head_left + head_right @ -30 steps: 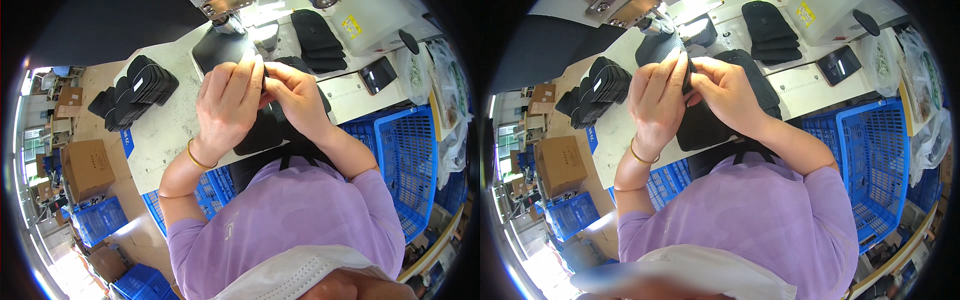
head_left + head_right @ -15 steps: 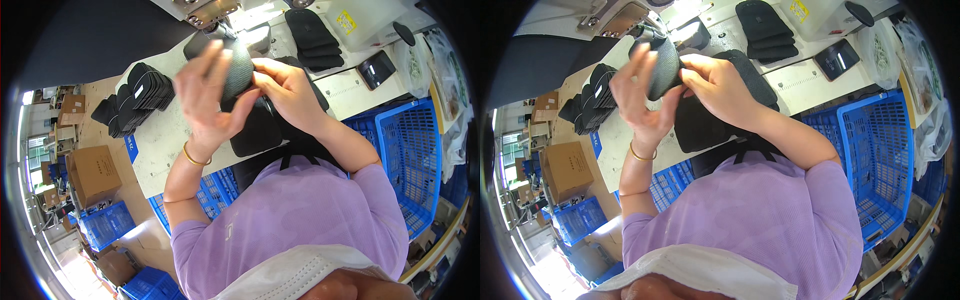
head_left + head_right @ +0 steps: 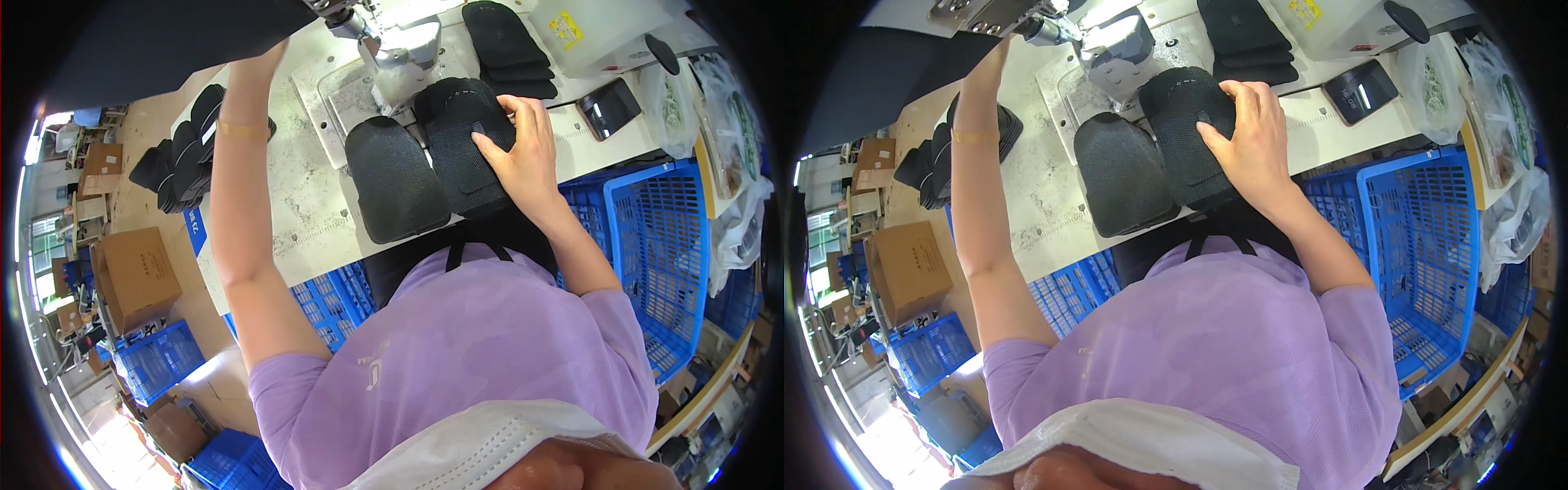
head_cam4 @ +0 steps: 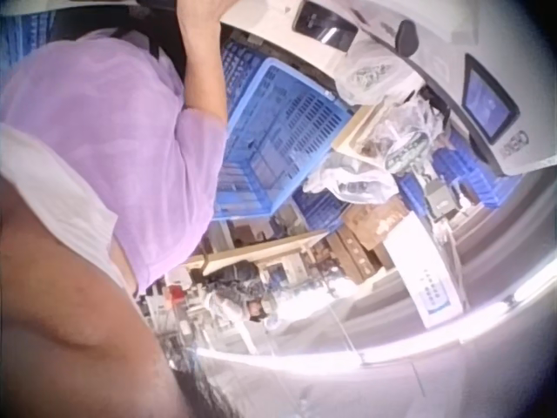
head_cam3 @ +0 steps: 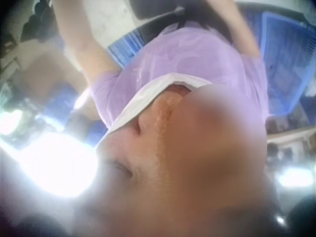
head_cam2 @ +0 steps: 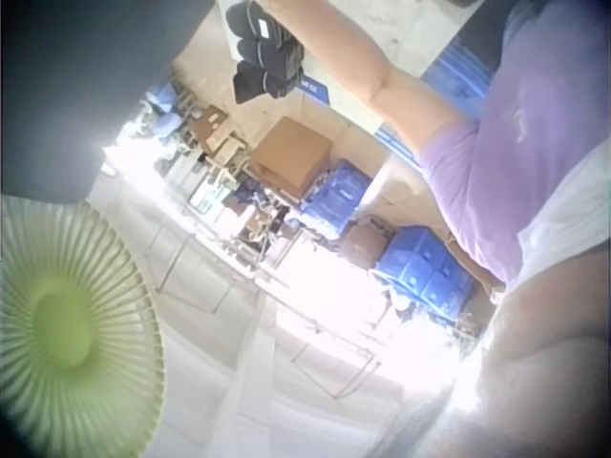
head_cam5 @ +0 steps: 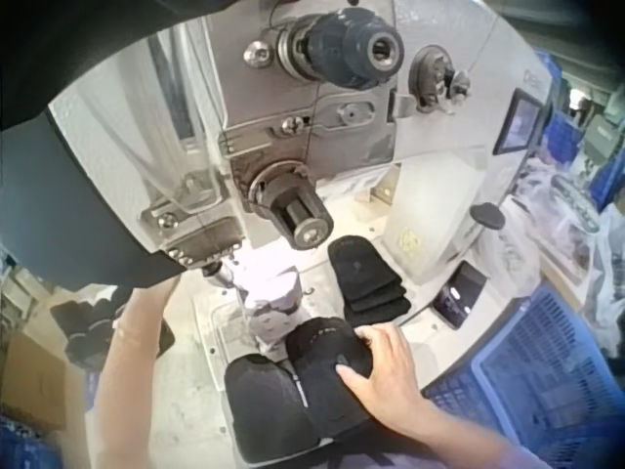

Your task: The person stitches shoe pad components together using a sewing machine, aligning the edges of the pieces by hand and placing stacked pads into a plastic basket.

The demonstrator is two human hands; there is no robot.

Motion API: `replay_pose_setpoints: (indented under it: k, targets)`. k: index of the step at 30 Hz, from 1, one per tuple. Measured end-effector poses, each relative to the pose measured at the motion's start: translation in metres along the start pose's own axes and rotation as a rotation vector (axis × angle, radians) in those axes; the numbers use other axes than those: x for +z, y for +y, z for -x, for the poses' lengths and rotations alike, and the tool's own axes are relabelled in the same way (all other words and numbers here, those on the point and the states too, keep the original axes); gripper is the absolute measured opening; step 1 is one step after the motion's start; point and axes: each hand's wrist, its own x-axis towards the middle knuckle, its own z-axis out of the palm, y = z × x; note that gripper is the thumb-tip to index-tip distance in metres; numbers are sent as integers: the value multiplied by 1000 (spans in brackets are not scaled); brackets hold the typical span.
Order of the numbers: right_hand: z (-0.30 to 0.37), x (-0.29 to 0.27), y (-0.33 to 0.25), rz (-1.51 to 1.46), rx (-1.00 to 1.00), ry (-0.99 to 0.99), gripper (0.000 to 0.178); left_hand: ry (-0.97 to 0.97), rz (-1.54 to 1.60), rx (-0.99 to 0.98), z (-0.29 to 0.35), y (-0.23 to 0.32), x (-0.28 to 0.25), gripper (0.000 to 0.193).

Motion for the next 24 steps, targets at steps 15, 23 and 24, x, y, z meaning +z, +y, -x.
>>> replay_pose_setpoints:
  k: [15,23,24]
  targets:
    - [-21,-13,-1,-475,-73,464,28,-34,493,-147,116,-4,25,54]
    - [-47,-16,-70,-962,20,-375,18,-67,1043,-252,120,30,21,30]
    - [-44,-17,-70,-969,19,-375,18,-10,1038,-288,122,30,18,27]
